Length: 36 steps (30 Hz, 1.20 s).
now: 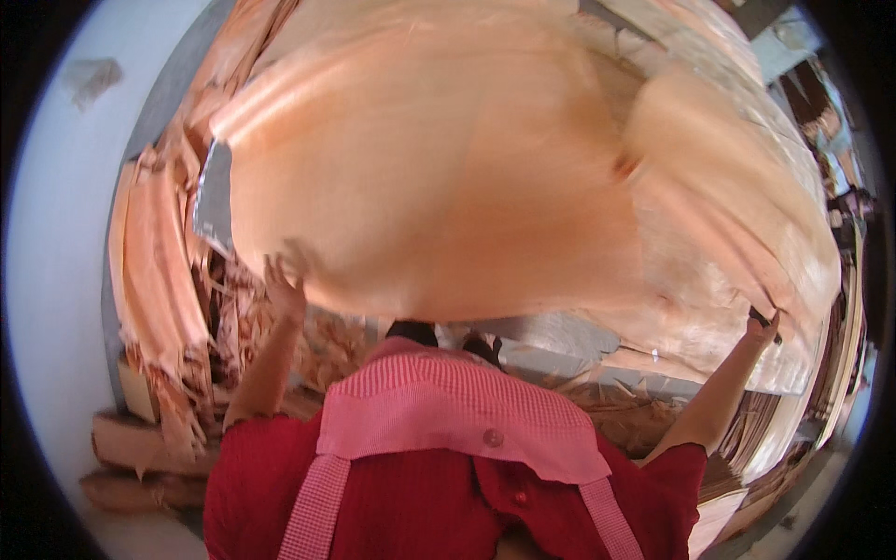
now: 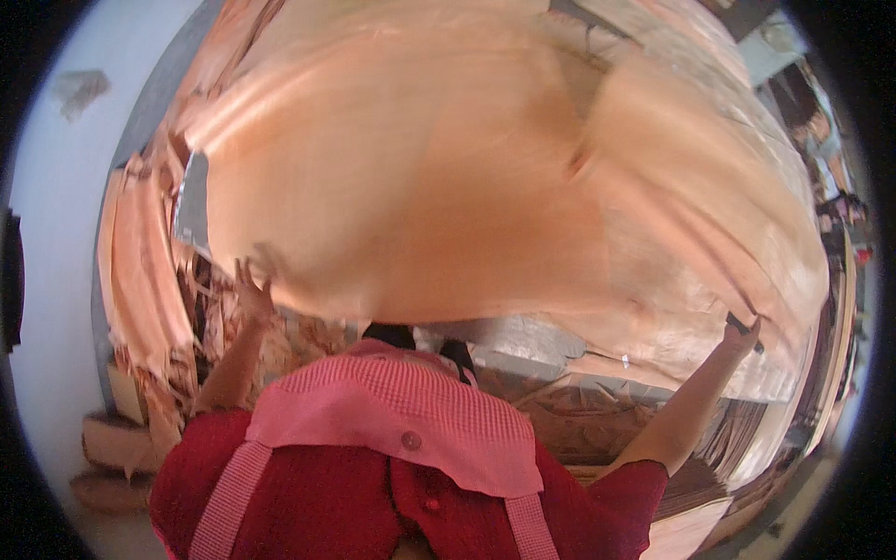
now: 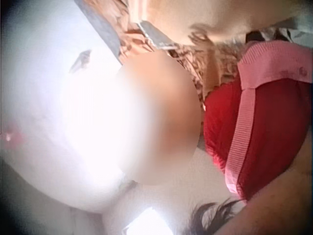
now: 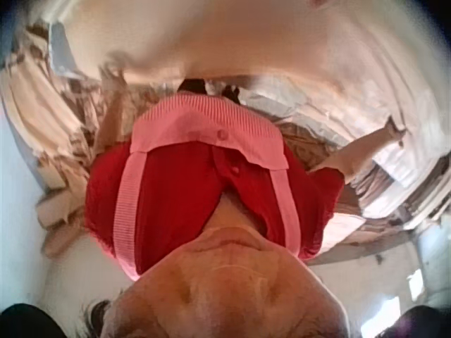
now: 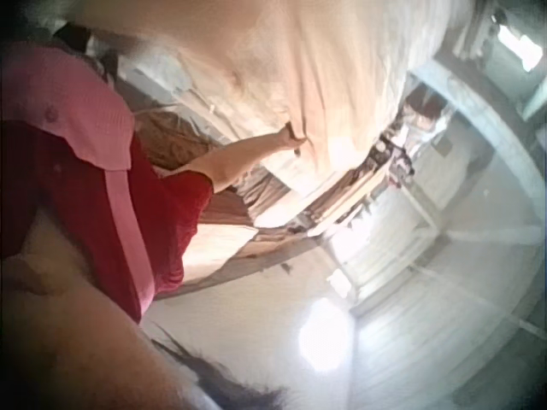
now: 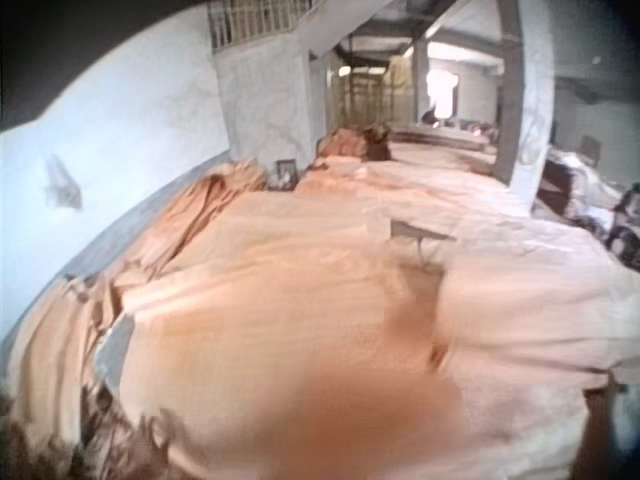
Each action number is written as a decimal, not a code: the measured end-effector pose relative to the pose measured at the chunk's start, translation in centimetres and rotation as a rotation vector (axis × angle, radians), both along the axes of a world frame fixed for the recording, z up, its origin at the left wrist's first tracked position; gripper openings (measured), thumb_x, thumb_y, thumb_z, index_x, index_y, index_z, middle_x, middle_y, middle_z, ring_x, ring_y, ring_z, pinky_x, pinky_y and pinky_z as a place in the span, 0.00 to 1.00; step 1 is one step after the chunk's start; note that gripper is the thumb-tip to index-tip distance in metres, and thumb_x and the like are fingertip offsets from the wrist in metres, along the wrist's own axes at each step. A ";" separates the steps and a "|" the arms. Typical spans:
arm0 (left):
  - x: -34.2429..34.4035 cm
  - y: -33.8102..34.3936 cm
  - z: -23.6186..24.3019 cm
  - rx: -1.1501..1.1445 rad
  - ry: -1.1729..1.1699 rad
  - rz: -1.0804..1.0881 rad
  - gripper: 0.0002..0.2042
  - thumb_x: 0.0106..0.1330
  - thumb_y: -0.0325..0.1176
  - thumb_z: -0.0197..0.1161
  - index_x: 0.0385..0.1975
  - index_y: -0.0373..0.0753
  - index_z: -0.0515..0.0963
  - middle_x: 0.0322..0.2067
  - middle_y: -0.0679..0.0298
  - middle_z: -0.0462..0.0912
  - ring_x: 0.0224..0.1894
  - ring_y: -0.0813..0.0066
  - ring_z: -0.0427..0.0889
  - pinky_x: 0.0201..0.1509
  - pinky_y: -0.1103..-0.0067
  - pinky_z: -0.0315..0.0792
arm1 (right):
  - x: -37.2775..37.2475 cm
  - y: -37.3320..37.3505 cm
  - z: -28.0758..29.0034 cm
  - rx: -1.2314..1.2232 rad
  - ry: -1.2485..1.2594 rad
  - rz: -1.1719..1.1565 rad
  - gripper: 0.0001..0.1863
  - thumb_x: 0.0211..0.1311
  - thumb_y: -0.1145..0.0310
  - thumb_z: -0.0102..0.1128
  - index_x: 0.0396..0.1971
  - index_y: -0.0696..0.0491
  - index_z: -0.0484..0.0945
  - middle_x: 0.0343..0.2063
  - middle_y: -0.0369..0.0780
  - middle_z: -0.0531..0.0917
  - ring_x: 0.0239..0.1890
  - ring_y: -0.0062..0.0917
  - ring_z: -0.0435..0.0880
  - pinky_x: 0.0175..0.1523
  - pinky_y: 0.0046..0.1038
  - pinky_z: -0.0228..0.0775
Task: The person repairs wood veneer by applying tape to cracks, cutting the veneer with a knife using a long wooden guide, and clearing away wood scraps.
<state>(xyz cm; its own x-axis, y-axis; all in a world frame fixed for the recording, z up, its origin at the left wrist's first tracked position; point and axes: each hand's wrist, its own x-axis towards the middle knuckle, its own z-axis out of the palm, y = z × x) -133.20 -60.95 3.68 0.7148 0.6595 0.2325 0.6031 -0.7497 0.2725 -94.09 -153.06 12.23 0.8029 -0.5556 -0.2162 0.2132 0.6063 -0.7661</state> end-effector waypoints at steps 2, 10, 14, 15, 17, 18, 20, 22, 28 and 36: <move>-4.0 2.7 -2.6 -0.264 0.080 0.379 0.31 0.55 0.34 0.61 0.58 0.36 0.57 0.60 0.47 0.52 0.62 0.53 0.54 0.63 0.66 0.55 | 1.9 -3.0 -2.7 -0.019 0.085 -0.189 0.23 0.60 0.55 0.44 0.49 0.56 0.68 0.47 0.47 0.73 0.51 0.41 0.70 0.53 0.43 0.63; -7.1 10.4 -5.5 -0.960 -0.215 0.764 0.32 0.56 0.41 0.59 0.59 0.40 0.57 0.59 0.54 0.57 0.62 0.60 0.55 0.61 0.63 0.54 | -2.4 7.4 -7.9 -0.521 0.502 0.056 0.19 0.55 0.61 0.56 0.45 0.56 0.71 0.42 0.41 0.77 0.40 0.29 0.80 0.21 0.16 0.62; -5.7 13.3 -6.2 -1.177 -0.210 0.651 0.32 0.56 0.45 0.58 0.60 0.41 0.56 0.59 0.57 0.59 0.62 0.64 0.56 0.59 0.62 0.54 | -8.7 23.9 -6.0 -1.690 0.674 0.573 0.26 0.51 0.59 0.59 0.49 0.55 0.69 0.40 0.48 0.79 0.45 0.41 0.76 0.45 0.32 0.68; -5.7 13.9 -6.3 -1.226 -0.192 0.624 0.32 0.56 0.46 0.58 0.60 0.41 0.56 0.59 0.58 0.59 0.62 0.64 0.56 0.59 0.62 0.54 | -9.6 27.4 -5.4 -1.878 0.613 0.538 0.27 0.50 0.57 0.60 0.49 0.55 0.69 0.39 0.49 0.78 0.44 0.42 0.76 0.47 0.35 0.67; -5.5 15.2 -6.3 -1.325 -0.109 0.569 0.33 0.57 0.47 0.57 0.60 0.42 0.56 0.59 0.60 0.60 0.62 0.66 0.56 0.58 0.62 0.54 | -11.0 32.3 -4.6 -2.041 0.558 0.498 0.29 0.48 0.54 0.62 0.48 0.56 0.70 0.37 0.49 0.79 0.42 0.44 0.76 0.47 0.39 0.66; -5.7 15.8 -6.3 -1.369 -0.052 0.544 0.33 0.57 0.48 0.57 0.60 0.43 0.56 0.59 0.61 0.61 0.62 0.67 0.57 0.58 0.61 0.54 | -11.0 33.5 -4.3 -2.048 0.622 0.502 0.30 0.47 0.54 0.63 0.47 0.57 0.70 0.35 0.48 0.80 0.41 0.44 0.77 0.46 0.39 0.67; -6.0 16.2 -6.4 -1.363 0.009 0.476 0.33 0.57 0.50 0.57 0.61 0.43 0.56 0.58 0.63 0.62 0.62 0.69 0.57 0.57 0.61 0.54 | -10.6 34.0 -4.6 -1.990 0.695 0.551 0.30 0.43 0.56 0.66 0.44 0.58 0.71 0.35 0.51 0.79 0.40 0.43 0.77 0.44 0.39 0.67; -6.2 16.3 -6.2 -1.179 -0.192 0.405 0.29 0.56 0.51 0.57 0.56 0.42 0.63 0.52 0.62 0.69 0.56 0.69 0.65 0.53 0.64 0.59 | -10.1 33.1 -5.4 -1.899 0.782 0.535 0.25 0.41 0.60 0.68 0.37 0.61 0.73 0.30 0.49 0.80 0.34 0.39 0.79 0.40 0.37 0.69; -6.1 18.0 -4.0 -1.218 -0.002 0.467 0.19 0.54 0.44 0.62 0.40 0.38 0.74 0.33 0.58 0.79 0.27 0.75 0.77 0.33 0.76 0.68 | -9.8 32.5 -5.3 -1.635 0.870 0.540 0.17 0.37 0.64 0.69 0.22 0.60 0.74 0.18 0.44 0.79 0.22 0.31 0.77 0.31 0.34 0.67; -6.8 18.9 -5.0 -1.570 -0.527 0.685 0.14 0.54 0.36 0.64 0.34 0.33 0.74 0.30 0.63 0.76 0.24 0.76 0.74 0.21 0.80 0.68 | -11.1 34.0 -2.1 -1.438 0.769 0.499 0.09 0.43 0.69 0.62 0.20 0.57 0.72 0.09 0.34 0.69 0.06 0.19 0.65 0.10 0.26 0.55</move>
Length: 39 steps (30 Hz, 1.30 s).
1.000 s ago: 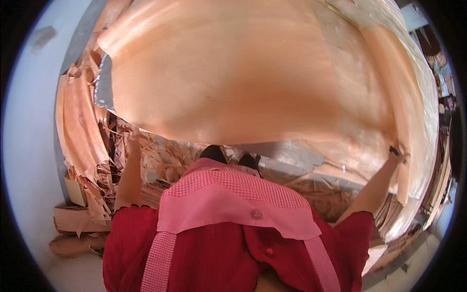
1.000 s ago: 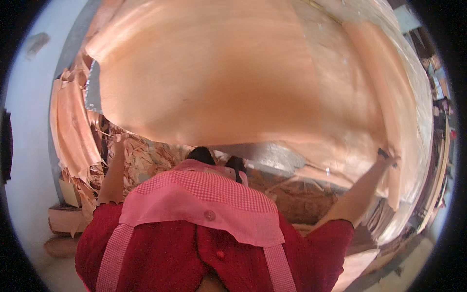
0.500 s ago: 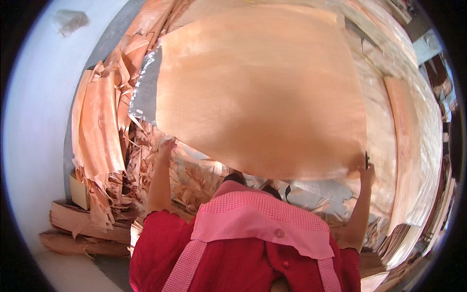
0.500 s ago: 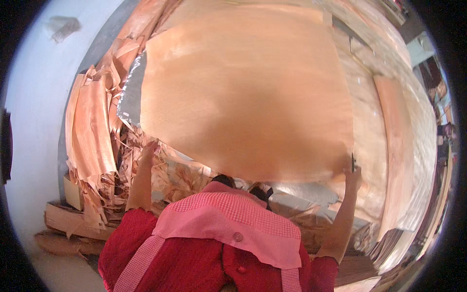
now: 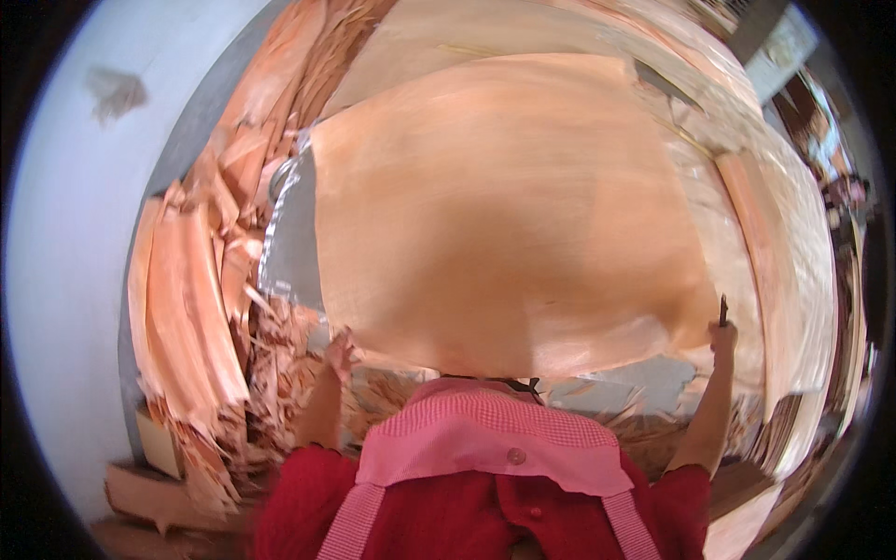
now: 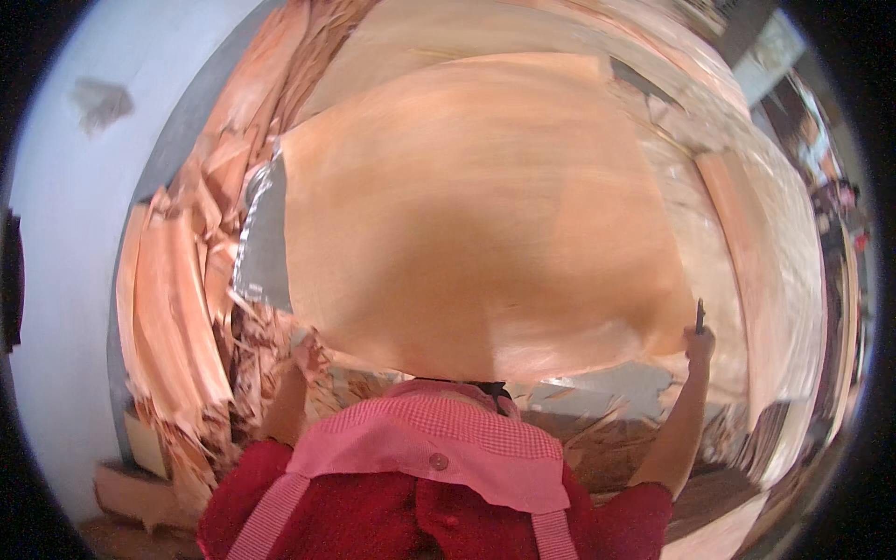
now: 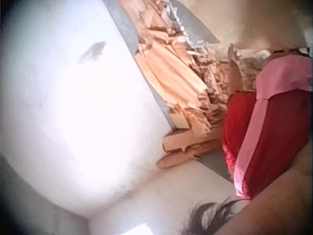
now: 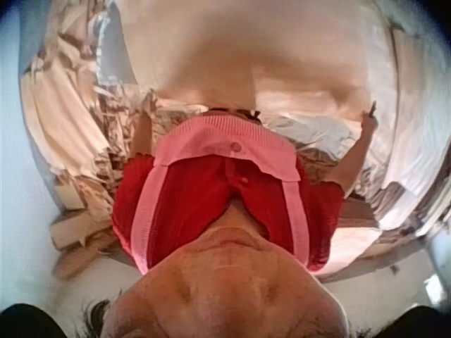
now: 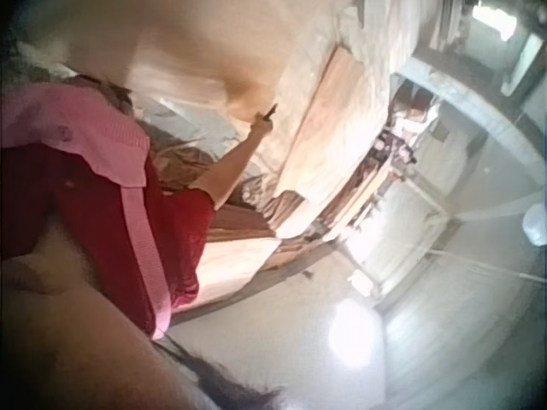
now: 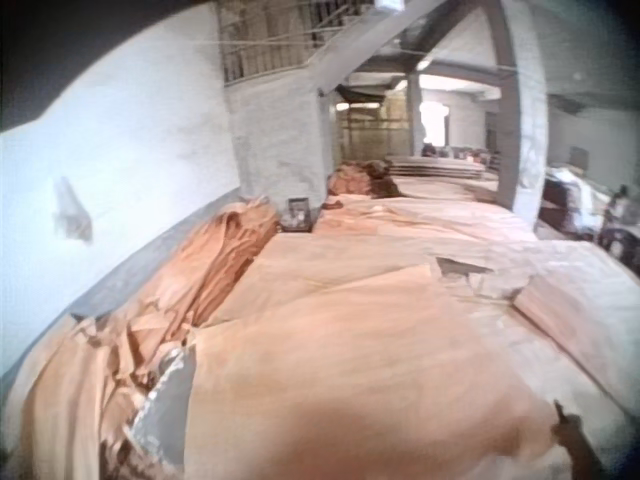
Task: The person repairs wood veneer by applying tape to cracks, cutting the veneer with a knife using a long wooden guide, and clearing away wood scraps.
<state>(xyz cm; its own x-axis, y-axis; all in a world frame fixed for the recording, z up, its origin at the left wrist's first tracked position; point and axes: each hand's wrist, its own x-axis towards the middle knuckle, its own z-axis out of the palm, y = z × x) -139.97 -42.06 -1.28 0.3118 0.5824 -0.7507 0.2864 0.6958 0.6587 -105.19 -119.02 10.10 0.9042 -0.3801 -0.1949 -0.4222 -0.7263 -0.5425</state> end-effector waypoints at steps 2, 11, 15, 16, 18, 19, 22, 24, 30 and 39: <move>-0.4 -0.4 -0.2 0.202 0.119 -0.382 0.11 0.55 0.37 0.62 0.29 0.35 0.75 0.25 0.68 0.74 0.22 0.80 0.71 0.19 0.80 0.66 | 0.0 -0.7 -0.6 0.047 -0.115 -0.020 0.09 0.44 0.69 0.62 0.20 0.56 0.72 0.09 0.33 0.69 0.06 0.19 0.65 0.10 0.26 0.54; 7.7 3.0 12.9 0.861 -0.052 -0.705 0.09 0.58 0.33 0.55 0.17 0.38 0.72 0.11 0.73 0.65 0.15 0.85 0.63 0.17 0.82 0.58 | 1.6 -1.8 -2.8 -0.053 -0.134 0.002 0.10 0.44 0.66 0.62 0.21 0.56 0.74 0.08 0.35 0.70 0.07 0.19 0.67 0.11 0.25 0.56; 17.3 3.6 22.1 0.932 -0.228 -0.591 0.09 0.59 0.31 0.57 0.37 0.38 0.75 0.22 0.74 0.73 0.19 0.84 0.69 0.21 0.83 0.64 | 1.2 1.0 0.9 -0.571 -0.053 0.082 0.11 0.50 0.67 0.60 0.34 0.54 0.76 0.30 0.42 0.78 0.29 0.30 0.78 0.31 0.31 0.70; 19.3 3.0 24.3 0.983 -0.297 -0.478 0.10 0.59 0.30 0.57 0.40 0.37 0.75 0.26 0.71 0.75 0.24 0.83 0.71 0.26 0.84 0.66 | 0.4 2.4 2.5 -0.792 -0.084 0.128 0.12 0.51 0.67 0.60 0.37 0.53 0.76 0.38 0.43 0.79 0.35 0.32 0.79 0.38 0.31 0.72; 21.8 1.9 28.4 0.912 -0.516 -0.349 0.11 0.60 0.28 0.55 0.42 0.36 0.74 0.34 0.67 0.76 0.33 0.81 0.73 0.36 0.84 0.69 | -0.9 6.7 6.3 -0.633 -0.402 0.277 0.17 0.53 0.70 0.57 0.45 0.53 0.73 0.45 0.43 0.76 0.46 0.40 0.75 0.47 0.37 0.69; 22.6 1.3 30.0 0.811 -0.563 -0.347 0.11 0.60 0.27 0.54 0.42 0.35 0.74 0.36 0.65 0.76 0.36 0.80 0.74 0.39 0.84 0.69 | -1.8 9.6 8.2 -0.449 -0.439 0.309 0.19 0.54 0.73 0.55 0.48 0.54 0.71 0.44 0.44 0.76 0.47 0.35 0.75 0.46 0.31 0.69; 24.8 -0.3 32.9 0.573 -0.608 -0.386 0.10 0.61 0.23 0.51 0.41 0.32 0.73 0.43 0.63 0.74 0.40 0.76 0.74 0.43 0.83 0.70 | -6.6 20.2 12.6 0.146 -0.504 0.711 0.21 0.47 0.81 0.54 0.45 0.52 0.75 0.54 0.43 0.69 0.50 0.28 0.71 0.49 0.22 0.65; 25.9 -1.8 33.7 0.609 -0.665 -0.364 0.10 0.62 0.24 0.50 0.40 0.31 0.73 0.43 0.62 0.75 0.40 0.75 0.75 0.44 0.80 0.71 | -9.8 27.1 14.6 0.021 -0.623 1.060 0.24 0.33 0.85 0.56 0.35 0.47 0.82 0.59 0.46 0.62 0.60 0.38 0.62 0.58 0.31 0.62; 25.5 -9.4 38.4 0.703 -0.797 -0.678 0.11 0.62 0.29 0.50 0.42 0.34 0.73 0.42 0.63 0.76 0.38 0.81 0.75 0.41 0.84 0.68 | -7.5 38.4 18.3 0.277 -0.667 0.833 0.18 0.43 0.83 0.57 0.35 0.48 0.81 0.59 0.45 0.61 0.59 0.38 0.63 0.53 0.30 0.65; 23.3 4.2 27.3 1.691 -0.671 -0.463 0.47 0.42 0.31 0.71 0.62 0.34 0.47 0.58 0.49 0.58 0.60 0.58 0.58 0.63 0.68 0.52 | -8.1 36.7 23.1 0.131 -0.750 0.373 0.06 0.55 0.78 0.55 0.32 0.58 0.78 0.29 0.38 0.79 0.32 0.22 0.78 0.39 0.21 0.68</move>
<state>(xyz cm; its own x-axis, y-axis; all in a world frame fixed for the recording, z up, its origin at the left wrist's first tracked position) -116.68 -37.87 25.98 0.6012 0.2759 0.7499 -0.3271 -0.7713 0.5460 -113.30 -82.31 33.25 0.8732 -0.0478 0.4850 0.3378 -0.6580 -0.6730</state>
